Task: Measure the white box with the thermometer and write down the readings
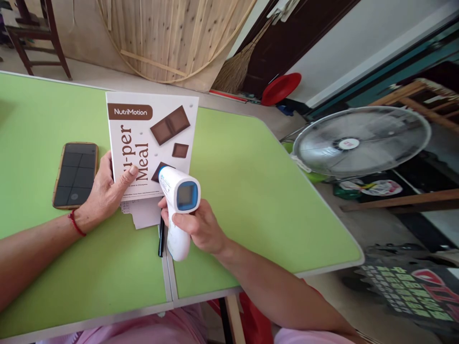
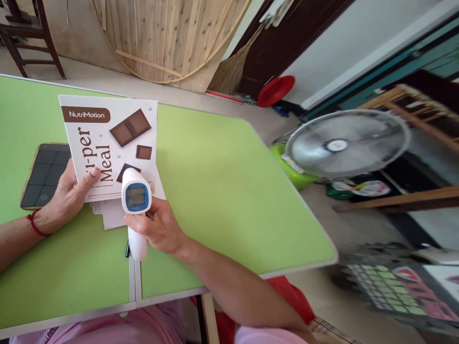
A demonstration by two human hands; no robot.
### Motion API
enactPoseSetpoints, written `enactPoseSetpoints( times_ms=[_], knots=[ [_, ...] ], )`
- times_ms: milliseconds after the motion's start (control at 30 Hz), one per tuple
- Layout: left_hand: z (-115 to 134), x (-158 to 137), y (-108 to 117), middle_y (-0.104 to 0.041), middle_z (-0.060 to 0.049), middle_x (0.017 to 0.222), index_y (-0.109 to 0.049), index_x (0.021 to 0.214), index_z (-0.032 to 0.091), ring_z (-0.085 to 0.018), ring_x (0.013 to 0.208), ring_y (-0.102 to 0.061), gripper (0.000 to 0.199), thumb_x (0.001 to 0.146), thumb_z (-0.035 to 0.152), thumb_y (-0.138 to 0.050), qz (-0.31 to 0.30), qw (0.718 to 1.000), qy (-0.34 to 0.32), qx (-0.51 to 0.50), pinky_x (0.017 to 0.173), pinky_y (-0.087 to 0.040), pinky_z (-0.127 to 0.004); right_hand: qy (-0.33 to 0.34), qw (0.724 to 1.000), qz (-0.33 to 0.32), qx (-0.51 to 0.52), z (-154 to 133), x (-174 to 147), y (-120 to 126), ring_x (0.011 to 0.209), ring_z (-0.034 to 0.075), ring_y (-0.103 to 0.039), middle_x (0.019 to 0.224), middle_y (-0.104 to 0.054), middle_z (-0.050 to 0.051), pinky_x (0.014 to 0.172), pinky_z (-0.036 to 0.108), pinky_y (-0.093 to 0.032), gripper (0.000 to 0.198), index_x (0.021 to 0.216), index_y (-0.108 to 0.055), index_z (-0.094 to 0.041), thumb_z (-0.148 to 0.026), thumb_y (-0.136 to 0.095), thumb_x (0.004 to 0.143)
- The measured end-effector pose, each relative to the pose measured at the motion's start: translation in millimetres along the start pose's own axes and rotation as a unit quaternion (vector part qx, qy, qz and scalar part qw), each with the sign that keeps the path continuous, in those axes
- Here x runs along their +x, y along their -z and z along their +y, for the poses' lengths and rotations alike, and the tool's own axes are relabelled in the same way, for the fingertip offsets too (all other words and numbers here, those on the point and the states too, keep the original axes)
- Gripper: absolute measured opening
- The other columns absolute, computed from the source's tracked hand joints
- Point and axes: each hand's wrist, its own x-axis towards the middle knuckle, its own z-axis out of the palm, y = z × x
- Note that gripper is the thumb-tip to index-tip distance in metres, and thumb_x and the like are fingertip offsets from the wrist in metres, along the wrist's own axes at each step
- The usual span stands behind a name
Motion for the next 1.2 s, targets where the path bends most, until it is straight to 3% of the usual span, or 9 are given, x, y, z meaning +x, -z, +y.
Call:
enactPoseSetpoints(
  times_ms=[167, 400, 600, 933, 1067, 1200],
  knots=[
    [-1, 1, 1, -0.062, -0.015, 0.129, -0.053, 0.127, 0.020, -0.038, 0.122, -0.058, 0.064, 0.092, 0.073, -0.058, -0.005, 1.000, -0.005, 0.006, 0.105, -0.046, -0.062, 0.005, 1.000, -0.010, -0.013, -1, 0, 1, 0.055, 0.014, -0.049, 0.059, -0.051, -0.002, 0.054, 0.031, -0.041, 0.023, 0.060, -0.053, -0.022, -0.037, -0.069, 0.067],
    [1, 1, 1, -0.063, -0.014, 0.128, -0.054, 0.126, 0.021, -0.036, 0.120, -0.058, 0.061, 0.093, 0.072, -0.058, -0.003, 1.000, -0.010, 0.014, 0.104, -0.048, -0.060, 0.004, 1.000, 0.000, -0.014, 3, 0, 3, 0.059, 0.016, -0.057, 0.065, -0.062, 0.001, 0.055, 0.032, -0.047, 0.022, 0.076, -0.067, -0.020, -0.040, -0.072, 0.068],
    [1, 0, 1, -0.062, -0.013, 0.131, -0.054, 0.126, 0.022, -0.036, 0.122, -0.057, 0.060, 0.093, 0.072, -0.058, -0.005, 1.000, -0.006, 0.011, 0.106, -0.047, -0.061, 0.005, 1.000, -0.008, -0.025, 0, 1, 2, 0.056, 0.015, -0.053, 0.059, -0.056, -0.001, 0.054, 0.032, -0.046, 0.024, 0.061, -0.055, -0.023, -0.038, -0.071, 0.069],
    [2, 1, 1, -0.062, -0.014, 0.127, -0.055, 0.126, 0.021, -0.037, 0.119, -0.059, 0.061, 0.093, 0.073, -0.057, -0.010, 1.000, -0.006, 0.015, 0.104, -0.049, -0.060, -0.022, 1.000, -0.013, -0.005, -2, 0, 5, 0.057, 0.015, -0.055, 0.064, -0.059, 0.000, 0.055, 0.032, -0.045, 0.021, 0.069, -0.064, -0.020, -0.040, -0.071, 0.068],
    [2, 1, 1, -0.062, -0.014, 0.127, -0.053, 0.127, 0.022, -0.037, 0.119, -0.059, 0.062, 0.093, 0.074, -0.057, -0.009, 1.000, -0.003, 0.015, 0.103, -0.049, -0.061, -0.027, 0.999, -0.028, -0.003, 0, 1, 7, 0.060, 0.016, -0.057, 0.065, -0.062, 0.001, 0.057, 0.032, -0.048, 0.022, 0.078, -0.068, -0.019, -0.039, -0.072, 0.069],
    [2, 0, 1, -0.061, -0.015, 0.129, -0.053, 0.127, 0.020, -0.036, 0.120, -0.059, 0.064, 0.093, 0.074, -0.056, -0.005, 1.000, -0.001, 0.025, 0.104, -0.049, -0.060, 0.003, 0.995, -0.073, -0.066, -9, 1, 19, 0.063, 0.016, -0.059, 0.068, -0.064, 0.001, 0.060, 0.032, -0.049, 0.020, 0.074, -0.065, -0.019, -0.039, -0.071, 0.074]
  ],
)
